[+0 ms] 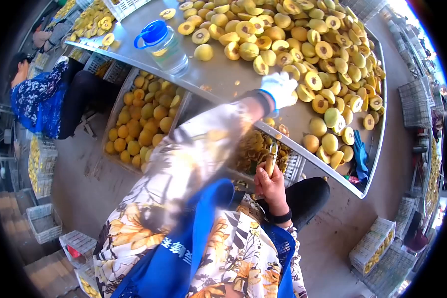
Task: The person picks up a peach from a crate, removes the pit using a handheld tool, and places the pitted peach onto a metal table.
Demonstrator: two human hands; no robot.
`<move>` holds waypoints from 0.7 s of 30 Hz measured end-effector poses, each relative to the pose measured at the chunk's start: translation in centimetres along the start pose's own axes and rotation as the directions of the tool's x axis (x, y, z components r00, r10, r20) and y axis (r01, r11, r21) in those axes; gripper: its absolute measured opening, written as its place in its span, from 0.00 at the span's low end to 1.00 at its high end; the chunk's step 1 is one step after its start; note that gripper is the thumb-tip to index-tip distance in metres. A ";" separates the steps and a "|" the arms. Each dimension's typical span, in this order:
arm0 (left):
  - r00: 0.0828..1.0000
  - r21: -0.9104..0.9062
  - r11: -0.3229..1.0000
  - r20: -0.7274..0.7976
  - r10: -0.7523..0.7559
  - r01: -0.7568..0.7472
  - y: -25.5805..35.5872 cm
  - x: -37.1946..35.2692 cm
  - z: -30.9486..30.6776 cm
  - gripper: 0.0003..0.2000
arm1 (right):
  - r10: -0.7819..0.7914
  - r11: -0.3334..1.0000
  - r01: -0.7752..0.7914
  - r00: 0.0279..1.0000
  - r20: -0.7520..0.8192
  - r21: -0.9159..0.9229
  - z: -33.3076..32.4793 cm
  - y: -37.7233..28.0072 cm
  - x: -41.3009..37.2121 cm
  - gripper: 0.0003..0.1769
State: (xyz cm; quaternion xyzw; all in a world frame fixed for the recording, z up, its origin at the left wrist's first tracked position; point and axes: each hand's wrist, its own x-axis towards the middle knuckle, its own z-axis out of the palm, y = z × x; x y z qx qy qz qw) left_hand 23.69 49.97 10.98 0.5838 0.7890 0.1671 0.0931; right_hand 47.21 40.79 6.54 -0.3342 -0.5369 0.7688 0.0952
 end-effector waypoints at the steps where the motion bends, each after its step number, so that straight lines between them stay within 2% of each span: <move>1: 0.994 0.027 0.999 0.111 -0.022 0.020 0.9 1.5 1.5 0.18 | -0.037 0.999 0.037 0.999 -0.008 -0.015 -0.1 -0.1 -0.2 0.06; 3: 0.980 0.089 0.985 0.125 -0.156 0.145 1.2 4.0 6.2 0.19 | -0.063 0.998 0.061 0.996 -0.068 -0.026 -0.7 -0.9 -0.9 0.05; 4: 0.987 0.078 0.985 0.045 -0.156 0.153 1.1 4.6 7.5 0.20 | -0.069 0.997 0.064 0.992 -0.109 -0.045 -1.1 -1.0 -1.2 0.05; 6: 0.979 -0.083 0.981 0.121 -0.165 0.175 1.3 3.7 5.6 0.19 | -0.082 0.995 0.070 0.981 -0.175 -0.076 -2.0 -1.2 -1.7 0.05; 7: 0.972 -0.163 0.967 0.159 -0.170 0.196 1.5 3.0 3.6 0.19 | -0.021 0.972 -0.039 0.967 -0.253 -0.231 -2.9 -1.4 -1.8 0.10; 8: 0.937 -0.381 0.864 0.248 -0.246 0.328 2.6 1.4 0.0 0.19 | -0.082 0.924 -0.048 0.945 -0.318 -0.379 -3.6 -1.0 -1.3 0.11; 9: 0.954 -0.611 0.739 0.260 -0.150 0.283 0.3 1.8 2.5 0.20 | -0.150 0.854 -0.067 0.917 -0.369 -0.516 -3.9 -0.5 -0.6 0.12; 10: 0.916 -0.839 0.372 0.390 -0.096 0.396 1.3 -0.9 -0.9 0.18 | -0.169 0.846 -0.057 0.914 -0.369 -0.530 -4.0 -1.2 -0.2 0.13; 11: 0.896 -0.890 0.122 0.444 0.017 0.439 -0.3 -1.1 0.9 0.15 | -0.191 0.837 -0.044 0.911 -0.367 -0.545 -3.9 -2.4 0.2 0.14; 12: 0.918 -0.919 0.004 0.394 0.042 0.394 -0.8 -2.7 1.0 0.17 | -0.418 0.713 0.072 0.842 -0.340 -0.697 -3.2 -3.5 0.6 0.13; 14: 0.982 -0.976 -0.116 0.179 0.062 0.185 -1.4 -5.8 1.5 0.17 | -0.400 0.710 0.083 0.865 -0.304 -0.699 -2.2 -5.8 1.0 0.16; 15: 0.975 -0.927 -0.310 0.220 0.013 0.213 0.2 -8.7 -1.4 0.18 | -0.388 0.708 0.086 0.877 -0.284 -0.701 -1.8 -6.3 1.3 0.17; 16: 0.965 -0.912 -0.332 0.262 -0.021 0.241 0.4 -9.4 -1.2 0.18 | -0.377 0.657 0.051 0.886 -0.270 -0.752 -1.4 -6.4 1.8 0.17; 18: 0.933 -0.876 -0.382 0.349 -0.084 0.293 0.7 -10.7 -1.0 0.19 | -0.386 0.626 0.085 0.898 -0.214 -0.775 -1.0 -5.2 2.7 0.17; 21: 0.908 -0.884 -0.386 0.364 -0.209 0.265 2.0 -11.9 -0.4 0.20 | -0.411 0.597 0.150 0.901 -0.140 -0.788 -0.2 -4.6 2.9 0.16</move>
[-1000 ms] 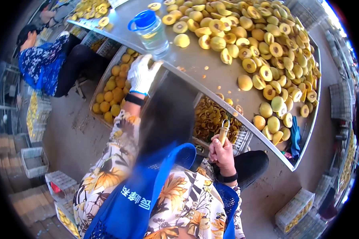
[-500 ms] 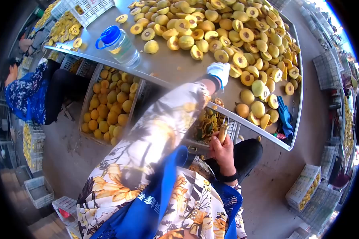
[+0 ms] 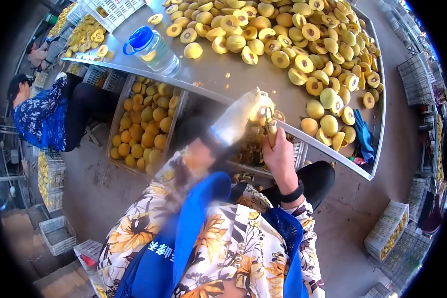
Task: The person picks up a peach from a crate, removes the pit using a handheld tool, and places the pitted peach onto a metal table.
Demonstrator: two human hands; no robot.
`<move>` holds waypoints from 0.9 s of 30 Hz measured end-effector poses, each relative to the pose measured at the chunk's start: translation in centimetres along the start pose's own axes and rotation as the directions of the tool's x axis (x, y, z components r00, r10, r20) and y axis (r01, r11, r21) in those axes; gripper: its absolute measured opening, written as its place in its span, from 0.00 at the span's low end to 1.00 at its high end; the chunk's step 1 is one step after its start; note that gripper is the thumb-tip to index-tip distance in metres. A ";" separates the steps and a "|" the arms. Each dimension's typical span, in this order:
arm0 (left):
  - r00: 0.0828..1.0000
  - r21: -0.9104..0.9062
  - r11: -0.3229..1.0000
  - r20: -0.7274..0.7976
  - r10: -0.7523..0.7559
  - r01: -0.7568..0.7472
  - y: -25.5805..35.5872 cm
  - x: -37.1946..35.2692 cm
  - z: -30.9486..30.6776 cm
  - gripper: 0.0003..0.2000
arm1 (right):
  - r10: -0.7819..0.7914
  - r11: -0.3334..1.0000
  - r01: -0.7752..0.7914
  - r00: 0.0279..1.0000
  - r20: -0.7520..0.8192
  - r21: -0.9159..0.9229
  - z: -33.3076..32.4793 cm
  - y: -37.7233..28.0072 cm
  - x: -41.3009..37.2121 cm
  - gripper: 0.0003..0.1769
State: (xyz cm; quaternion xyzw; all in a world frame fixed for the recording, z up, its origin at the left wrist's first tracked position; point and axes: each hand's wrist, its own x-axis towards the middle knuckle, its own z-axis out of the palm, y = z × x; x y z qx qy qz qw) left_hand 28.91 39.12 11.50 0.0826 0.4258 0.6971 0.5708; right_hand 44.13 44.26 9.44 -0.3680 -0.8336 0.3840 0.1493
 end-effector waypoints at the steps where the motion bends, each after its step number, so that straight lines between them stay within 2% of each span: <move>1: 0.996 0.048 0.995 -0.004 0.088 -0.088 -1.3 0.7 -0.7 0.20 | -0.004 1.000 0.004 1.000 -0.005 0.006 0.1 -0.1 -0.2 0.15; 4: 0.918 0.395 0.845 -0.012 0.395 -0.359 -3.4 1.0 -1.2 0.20 | -0.001 1.000 0.001 1.000 -0.002 0.012 0.3 0.1 -0.8 0.12; 10: 0.885 0.474 0.790 -0.049 0.464 -0.388 -3.4 0.6 0.1 0.20 | 0.040 0.998 -0.044 0.995 0.091 0.045 -1.3 -2.8 -1.8 0.11; 15: 0.990 0.402 0.906 0.017 0.137 -0.132 -1.6 1.2 -1.1 0.22 | 0.048 0.998 -0.058 0.978 0.201 0.040 -1.2 -2.8 -1.8 0.13; 16: 0.997 0.373 0.924 0.033 0.073 -0.080 -1.8 1.7 -2.2 0.22 | 0.000 0.999 -0.012 0.972 0.235 0.051 -1.4 -3.1 -1.7 0.13; 17: 0.933 0.619 0.698 0.253 0.257 -0.361 -1.6 1.7 -2.7 0.19 | -0.051 0.997 0.035 0.963 0.263 0.064 -2.1 -3.6 -1.2 0.14; 19: 0.869 0.667 0.573 0.256 0.424 -0.476 -2.4 1.0 -2.8 0.17 | -0.024 0.997 0.005 0.969 0.245 0.077 -1.6 -3.1 -1.0 0.16; 20: 0.801 0.681 0.474 0.291 0.523 -0.558 -2.9 0.9 -3.0 0.18 | -0.010 0.996 -0.010 0.972 0.236 0.084 -1.3 -2.8 -0.9 0.16; 22: 0.626 0.712 0.238 0.347 0.698 -0.660 -3.9 0.7 -3.5 0.22 | 0.206 0.964 -0.243 0.941 0.268 0.110 -0.4 -2.8 -0.7 0.17; 23: 0.688 0.693 0.359 0.272 0.672 -0.625 -4.3 0.8 -3.5 0.22 | 0.209 0.955 -0.257 0.936 0.283 0.148 -0.2 -3.0 -0.6 0.16; 26: 0.679 0.693 0.368 0.240 0.694 -0.620 -5.2 1.1 -4.2 0.18 | 0.223 0.918 -0.312 0.916 0.333 0.245 0.1 -3.9 -1.0 0.16; 27: 0.697 0.687 0.383 0.254 0.670 -0.618 -5.3 1.5 -4.6 0.16 | 0.185 0.940 -0.248 0.947 0.263 0.234 1.5 -2.9 -1.2 0.14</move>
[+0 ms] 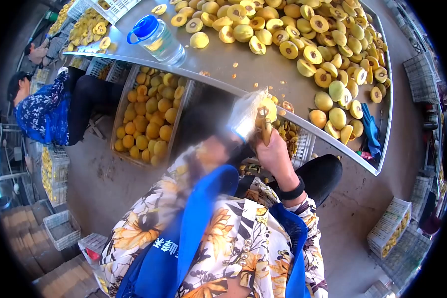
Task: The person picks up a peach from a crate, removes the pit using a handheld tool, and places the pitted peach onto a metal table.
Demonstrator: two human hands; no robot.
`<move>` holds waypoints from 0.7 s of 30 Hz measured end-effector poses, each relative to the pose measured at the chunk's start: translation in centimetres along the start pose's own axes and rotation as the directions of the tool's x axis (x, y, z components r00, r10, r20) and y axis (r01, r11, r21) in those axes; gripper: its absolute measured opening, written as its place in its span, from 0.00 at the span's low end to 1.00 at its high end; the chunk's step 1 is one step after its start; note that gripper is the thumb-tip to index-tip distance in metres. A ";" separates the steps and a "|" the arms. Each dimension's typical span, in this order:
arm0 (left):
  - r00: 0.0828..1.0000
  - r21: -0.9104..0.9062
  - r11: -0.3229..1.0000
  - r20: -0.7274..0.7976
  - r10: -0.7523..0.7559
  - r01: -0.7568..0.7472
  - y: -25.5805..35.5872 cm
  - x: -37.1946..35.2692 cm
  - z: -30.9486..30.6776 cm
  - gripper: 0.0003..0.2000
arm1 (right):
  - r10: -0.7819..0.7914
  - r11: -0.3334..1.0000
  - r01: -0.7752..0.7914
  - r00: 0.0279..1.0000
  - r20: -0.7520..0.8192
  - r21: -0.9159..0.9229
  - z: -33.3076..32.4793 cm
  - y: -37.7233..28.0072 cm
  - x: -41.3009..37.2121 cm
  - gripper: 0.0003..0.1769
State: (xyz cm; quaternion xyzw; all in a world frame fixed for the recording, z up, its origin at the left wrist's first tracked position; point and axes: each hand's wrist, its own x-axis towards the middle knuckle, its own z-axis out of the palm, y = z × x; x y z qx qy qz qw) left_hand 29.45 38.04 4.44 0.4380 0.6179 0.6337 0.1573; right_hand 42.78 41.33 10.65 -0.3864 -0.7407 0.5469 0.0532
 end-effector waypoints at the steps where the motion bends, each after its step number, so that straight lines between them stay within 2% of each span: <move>1: 0.999 -0.032 0.998 0.008 -0.051 0.051 -0.4 -0.2 0.0 0.16 | 0.006 0.999 -0.007 1.000 0.027 0.044 0.3 1.1 0.1 0.13; 3: 0.981 -0.116 0.974 0.003 -0.195 0.194 0.9 0.0 0.0 0.14 | 0.011 0.991 -0.022 0.996 0.084 0.136 0.6 1.0 0.1 0.11; 5: 0.974 -0.147 0.963 0.004 -0.226 0.225 1.2 0.0 0.2 0.13 | 0.092 0.978 -0.117 0.984 0.150 0.174 0.0 -0.3 -0.3 0.09; 6: 0.986 -0.124 0.978 0.012 -0.166 0.167 0.8 0.0 0.1 0.13 | 0.128 0.968 -0.164 0.974 0.188 0.189 -0.2 -0.9 -0.5 0.08; 9: 0.992 0.008 0.999 0.115 -0.046 0.045 0.0 -0.2 -0.7 0.14 | 0.179 0.892 -0.244 0.964 0.199 0.380 0.9 0.7 -0.4 0.06; 10: 0.993 0.021 0.999 0.115 -0.030 0.028 -0.4 -0.3 -0.5 0.14 | -0.073 0.974 0.033 0.982 0.172 0.222 1.4 2.8 0.1 0.06; 11: 0.993 -0.007 0.999 0.107 -0.044 0.045 0.0 -0.1 -0.4 0.12 | -0.319 0.948 0.315 0.938 0.134 0.054 1.8 4.9 0.5 0.06; 12: 0.986 -0.145 0.977 0.074 -0.149 0.159 0.9 0.0 -0.3 0.10 | -0.133 0.988 0.117 0.978 0.162 0.104 1.4 3.1 0.2 0.06; 13: 0.954 -0.370 0.882 0.045 -0.298 0.293 1.9 0.1 -0.1 0.09 | 0.062 0.986 -0.091 0.979 0.196 0.143 1.1 1.4 -0.3 0.06; 14: 0.903 -0.563 0.736 0.044 -0.428 0.377 2.8 0.3 0.2 0.08 | 0.175 0.895 -0.253 0.957 0.233 0.367 0.9 -0.4 -0.9 0.05; 15: 0.799 -0.748 0.474 0.124 -0.589 0.465 3.7 0.5 0.1 0.08 | 0.191 0.904 -0.265 0.952 0.239 0.335 1.0 -0.6 -0.9 0.05; 16: 0.924 -0.602 0.745 -0.030 -0.382 0.289 2.5 0.3 0.3 0.08 | 0.207 0.912 -0.276 0.948 0.241 0.304 0.9 -0.7 -0.9 0.04; 17: 0.985 -0.392 0.918 -0.125 -0.119 0.061 0.3 0.0 0.7 0.08 | 0.223 0.918 -0.286 0.945 0.241 0.273 0.8 -0.8 -0.8 0.04; 19: 0.989 -0.306 0.950 -0.106 -0.102 0.065 -0.2 0.0 0.7 0.08 | 0.184 0.896 -0.284 0.937 0.298 0.342 0.7 0.1 -0.7 0.04; 20: 0.935 -0.441 0.842 -0.020 -0.354 0.310 1.2 0.3 0.2 0.08 | 0.150 0.863 -0.295 0.925 0.349 0.410 0.5 0.3 -0.8 0.04; 21: 0.815 -0.540 0.657 0.099 -0.571 0.526 2.5 0.6 0.0 0.08 | 0.112 0.825 -0.310 0.910 0.400 0.474 0.3 0.4 -0.8 0.05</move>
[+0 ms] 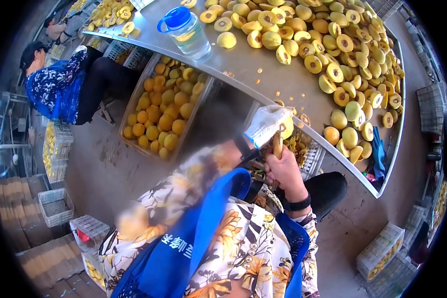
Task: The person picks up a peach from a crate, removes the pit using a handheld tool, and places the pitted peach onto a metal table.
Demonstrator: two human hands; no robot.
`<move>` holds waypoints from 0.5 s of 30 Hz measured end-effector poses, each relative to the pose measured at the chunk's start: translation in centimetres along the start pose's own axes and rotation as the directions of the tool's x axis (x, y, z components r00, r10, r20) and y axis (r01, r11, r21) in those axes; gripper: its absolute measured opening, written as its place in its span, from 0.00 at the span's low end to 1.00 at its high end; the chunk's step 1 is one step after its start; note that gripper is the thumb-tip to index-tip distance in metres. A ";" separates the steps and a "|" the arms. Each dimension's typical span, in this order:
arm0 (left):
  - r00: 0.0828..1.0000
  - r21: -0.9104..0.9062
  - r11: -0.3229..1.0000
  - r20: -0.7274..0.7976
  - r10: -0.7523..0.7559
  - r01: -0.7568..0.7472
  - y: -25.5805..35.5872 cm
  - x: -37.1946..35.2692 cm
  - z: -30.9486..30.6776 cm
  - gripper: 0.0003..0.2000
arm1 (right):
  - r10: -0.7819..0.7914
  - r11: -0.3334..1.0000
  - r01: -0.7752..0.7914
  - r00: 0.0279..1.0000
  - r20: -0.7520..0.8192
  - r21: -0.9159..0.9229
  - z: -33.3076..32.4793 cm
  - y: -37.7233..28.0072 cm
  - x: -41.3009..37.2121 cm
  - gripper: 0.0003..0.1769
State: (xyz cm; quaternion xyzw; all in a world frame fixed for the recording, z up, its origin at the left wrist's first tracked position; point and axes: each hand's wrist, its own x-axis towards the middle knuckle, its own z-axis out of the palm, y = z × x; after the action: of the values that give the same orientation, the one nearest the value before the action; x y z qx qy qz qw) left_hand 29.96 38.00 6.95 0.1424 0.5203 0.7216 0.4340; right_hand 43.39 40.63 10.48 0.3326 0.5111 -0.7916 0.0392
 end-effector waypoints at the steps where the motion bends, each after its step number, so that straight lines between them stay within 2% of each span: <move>1: 0.988 0.004 0.992 -0.095 -0.125 0.126 0.6 0.0 0.7 0.08 | 0.056 0.994 -0.059 0.998 0.037 0.088 0.0 -0.1 -0.1 0.05; 4: 0.998 0.049 0.998 0.018 -0.052 0.051 0.2 0.1 0.1 0.10 | 0.025 0.969 -0.067 0.984 0.174 0.236 -0.7 0.6 0.2 0.06; 7: 0.988 -0.026 0.994 -0.107 -0.110 0.108 1.0 0.2 0.3 0.11 | -0.008 0.915 -0.120 0.950 0.314 0.385 -1.2 1.4 1.0 0.06; 10: 0.910 -0.411 0.893 -0.270 -0.313 0.185 2.3 1.3 -2.1 0.13 | -0.201 0.831 -0.066 0.890 0.409 0.552 -1.1 2.1 1.5 0.07; 11: 0.933 -0.359 0.926 -0.279 -0.227 0.117 3.8 0.5 -3.6 0.14 | -0.184 0.841 -0.048 0.911 0.368 0.539 -1.1 1.7 1.4 0.06; 12: 0.949 -0.306 0.951 -0.280 -0.141 0.051 6.4 -1.0 -5.2 0.15 | -0.091 0.896 -0.055 0.948 0.304 0.440 -1.3 1.8 1.4 0.06; 13: 0.907 -0.046 0.996 -0.419 0.045 -0.071 7.5 -1.2 -7.3 0.16 | -0.010 0.940 -0.068 0.974 0.227 0.334 -1.6 2.0 1.7 0.06; 14: 0.828 0.231 0.959 -0.496 0.260 -0.163 8.4 -1.0 -9.7 0.17 | 0.058 0.970 -0.088 0.989 0.139 0.225 -2.0 2.3 2.1 0.06; 15: 0.802 0.769 0.639 -0.361 0.475 -0.033 9.7 -1.3 -12.8 0.18 | 0.101 0.993 -0.104 0.993 0.054 0.050 -2.6 3.2 2.7 0.06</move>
State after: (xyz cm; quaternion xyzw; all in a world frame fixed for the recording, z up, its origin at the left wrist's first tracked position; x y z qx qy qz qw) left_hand 17.64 28.17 10.39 0.1721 0.8352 0.5180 0.0664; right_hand 43.85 42.03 5.80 0.3388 0.4710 -0.8101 0.0843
